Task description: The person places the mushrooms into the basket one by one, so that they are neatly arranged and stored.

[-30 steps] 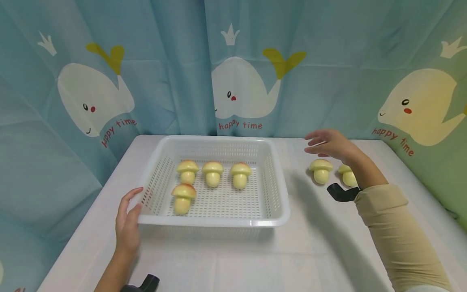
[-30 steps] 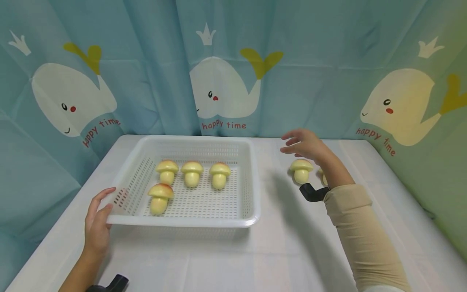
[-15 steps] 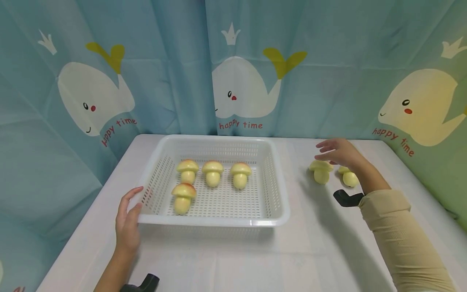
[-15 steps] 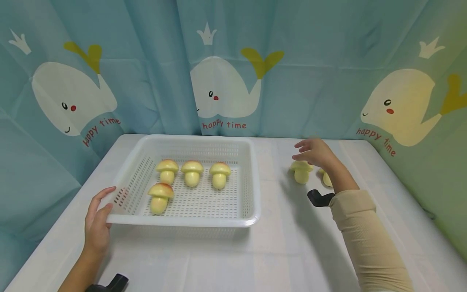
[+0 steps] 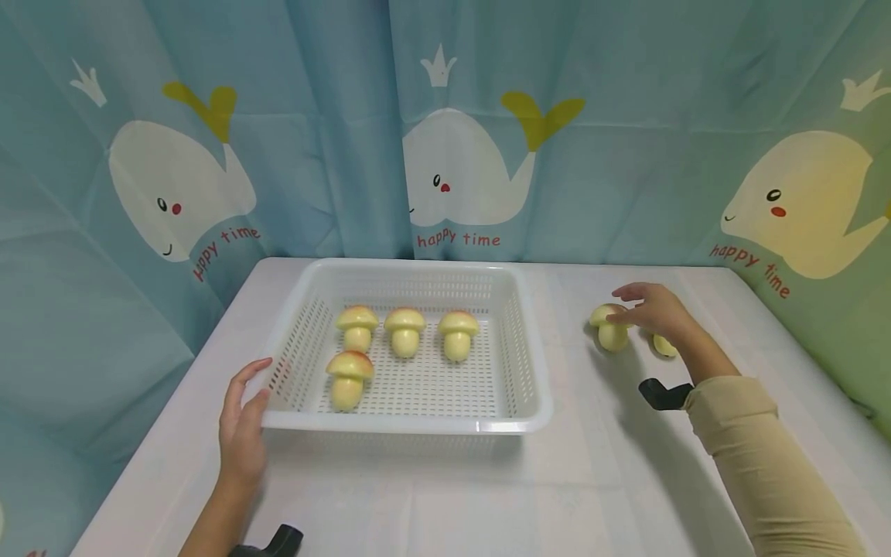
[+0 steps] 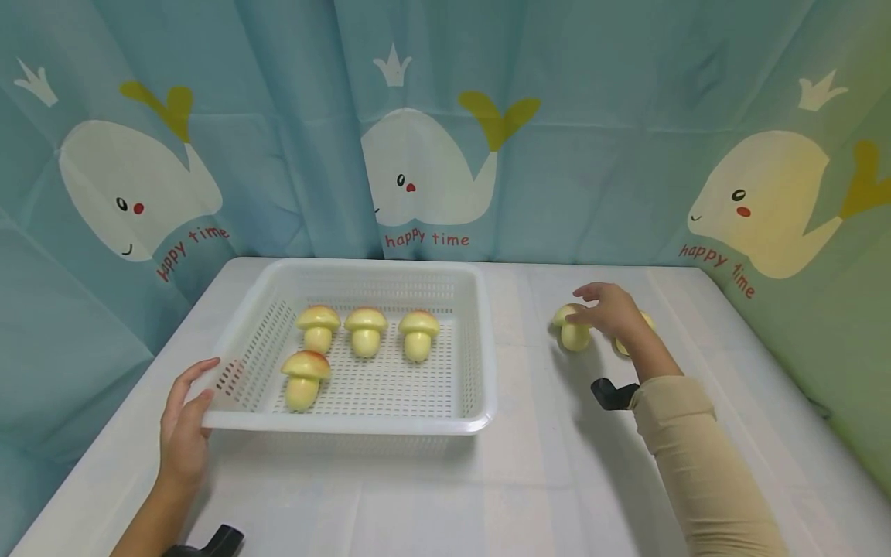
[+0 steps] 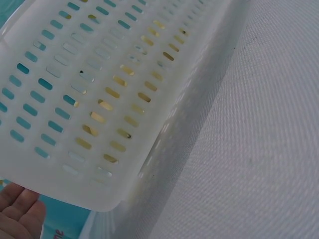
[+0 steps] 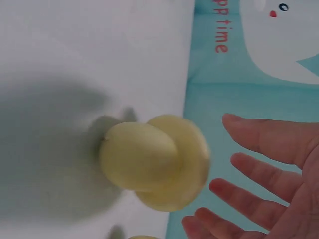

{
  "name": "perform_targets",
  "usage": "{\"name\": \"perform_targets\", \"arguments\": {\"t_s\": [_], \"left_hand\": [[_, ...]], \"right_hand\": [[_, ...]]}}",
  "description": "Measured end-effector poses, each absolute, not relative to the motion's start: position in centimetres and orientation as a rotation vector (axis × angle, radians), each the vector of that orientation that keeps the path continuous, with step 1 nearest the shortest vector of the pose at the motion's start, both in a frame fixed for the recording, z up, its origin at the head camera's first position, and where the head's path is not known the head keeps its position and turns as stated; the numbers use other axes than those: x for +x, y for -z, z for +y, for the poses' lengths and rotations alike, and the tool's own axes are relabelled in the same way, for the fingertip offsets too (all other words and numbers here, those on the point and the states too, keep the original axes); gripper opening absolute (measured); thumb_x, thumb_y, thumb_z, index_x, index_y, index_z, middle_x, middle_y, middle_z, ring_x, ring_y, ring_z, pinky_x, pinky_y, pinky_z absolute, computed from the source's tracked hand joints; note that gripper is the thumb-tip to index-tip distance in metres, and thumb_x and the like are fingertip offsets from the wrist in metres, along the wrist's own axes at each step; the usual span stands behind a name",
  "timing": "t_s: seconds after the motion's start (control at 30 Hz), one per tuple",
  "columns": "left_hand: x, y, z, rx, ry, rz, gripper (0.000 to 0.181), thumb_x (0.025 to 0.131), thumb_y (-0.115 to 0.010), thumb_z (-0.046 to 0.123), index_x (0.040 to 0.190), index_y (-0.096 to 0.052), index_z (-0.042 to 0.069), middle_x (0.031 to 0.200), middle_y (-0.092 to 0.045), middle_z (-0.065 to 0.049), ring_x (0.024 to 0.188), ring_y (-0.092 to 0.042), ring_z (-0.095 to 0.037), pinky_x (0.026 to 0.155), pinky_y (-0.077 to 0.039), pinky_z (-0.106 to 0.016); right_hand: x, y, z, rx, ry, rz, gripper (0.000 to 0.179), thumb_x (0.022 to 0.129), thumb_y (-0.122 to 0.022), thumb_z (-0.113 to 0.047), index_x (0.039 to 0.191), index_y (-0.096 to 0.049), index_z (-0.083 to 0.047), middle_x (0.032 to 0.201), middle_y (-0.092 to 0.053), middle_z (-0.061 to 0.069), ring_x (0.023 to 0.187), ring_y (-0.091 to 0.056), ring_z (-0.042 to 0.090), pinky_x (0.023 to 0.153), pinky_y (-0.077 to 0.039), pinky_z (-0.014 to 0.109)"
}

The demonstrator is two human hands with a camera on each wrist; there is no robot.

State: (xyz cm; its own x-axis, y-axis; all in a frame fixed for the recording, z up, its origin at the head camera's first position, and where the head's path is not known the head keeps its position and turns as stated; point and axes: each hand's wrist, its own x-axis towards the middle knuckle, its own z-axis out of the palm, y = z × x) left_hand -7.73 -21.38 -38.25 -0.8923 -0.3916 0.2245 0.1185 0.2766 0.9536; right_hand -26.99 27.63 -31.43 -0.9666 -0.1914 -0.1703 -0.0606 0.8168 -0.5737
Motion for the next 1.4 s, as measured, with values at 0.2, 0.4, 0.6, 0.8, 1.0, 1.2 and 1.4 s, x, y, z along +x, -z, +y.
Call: {"name": "perform_targets", "arguments": {"t_s": [0.2,0.4,0.6,0.8,1.0,1.2,1.4], "left_hand": [[-7.8,38.3,-21.4,0.251,1.647,-2.134,0.04,0.095,-0.027,0.018,0.133,-0.039,0.011,0.134,-0.038,0.003,0.11,-0.044,-0.011,0.081,-0.04,-0.019],[-7.8,38.3,-21.4,0.243,1.657,-2.128,0.04,0.095,-0.026,0.017,0.133,-0.039,0.01,0.133,-0.038,0.003,0.111,-0.043,-0.011,0.081,-0.039,-0.02],[-7.8,38.3,-21.4,0.237,1.645,-2.137,0.04,0.096,-0.027,0.018,0.133,-0.039,0.011,0.132,-0.039,0.003,0.108,-0.046,-0.011,0.078,-0.041,-0.018],[-7.7,38.3,-21.4,0.229,1.642,-2.135,0.04,0.096,-0.028,0.018,0.133,-0.039,0.012,0.132,-0.039,0.004,0.109,-0.045,-0.01,0.08,-0.04,-0.018],[-7.8,38.4,-21.4,0.217,1.679,-2.093,0.04,0.095,-0.025,0.013,0.132,-0.039,0.007,0.128,-0.042,0.005,0.109,-0.044,-0.009,0.082,-0.036,-0.019],[-7.8,38.5,-21.4,0.223,1.663,-2.116,0.041,0.095,-0.025,0.014,0.133,-0.038,0.008,0.13,-0.039,0.005,0.111,-0.042,-0.008,0.083,-0.035,-0.021],[-7.8,38.5,-21.5,0.219,1.666,-2.119,0.041,0.095,-0.024,0.015,0.133,-0.038,0.009,0.132,-0.039,0.005,0.112,-0.042,-0.008,0.083,-0.034,-0.023]], "right_hand": [[-26.9,32.3,27.7,-0.198,0.876,2.857,0.053,0.081,-0.068,-0.022,0.123,-0.049,0.007,0.127,-0.043,0.031,0.114,-0.038,0.049,0.09,-0.033,0.057],[-27.0,32.9,27.5,-0.271,0.867,2.897,0.05,0.079,-0.07,-0.017,0.118,-0.052,0.009,0.123,-0.046,0.033,0.108,-0.043,0.049,0.088,-0.035,0.055],[-27.5,33.4,27.7,-0.315,0.856,2.896,0.05,0.079,-0.071,-0.017,0.118,-0.053,0.009,0.121,-0.047,0.032,0.106,-0.045,0.047,0.087,-0.035,0.054],[-27.9,33.9,27.6,-0.254,0.873,2.855,0.049,0.079,-0.068,-0.015,0.119,-0.052,0.009,0.122,-0.045,0.033,0.113,-0.039,0.046,0.091,-0.03,0.055],[-28.3,34.4,27.5,-0.178,0.958,2.793,0.049,0.08,-0.067,-0.01,0.121,-0.049,0.01,0.125,-0.042,0.033,0.113,-0.038,0.044,0.093,-0.03,0.054],[-28.4,34.7,27.5,-0.164,0.978,2.8,0.049,0.079,-0.067,-0.009,0.12,-0.05,0.01,0.12,-0.045,0.031,0.106,-0.042,0.04,0.088,-0.035,0.05],[-27.8,34.4,27.1,-0.072,1.136,2.741,0.053,0.081,-0.067,-0.011,0.126,-0.046,0.008,0.126,-0.041,0.029,0.11,-0.042,0.038,0.086,-0.039,0.043]]}}
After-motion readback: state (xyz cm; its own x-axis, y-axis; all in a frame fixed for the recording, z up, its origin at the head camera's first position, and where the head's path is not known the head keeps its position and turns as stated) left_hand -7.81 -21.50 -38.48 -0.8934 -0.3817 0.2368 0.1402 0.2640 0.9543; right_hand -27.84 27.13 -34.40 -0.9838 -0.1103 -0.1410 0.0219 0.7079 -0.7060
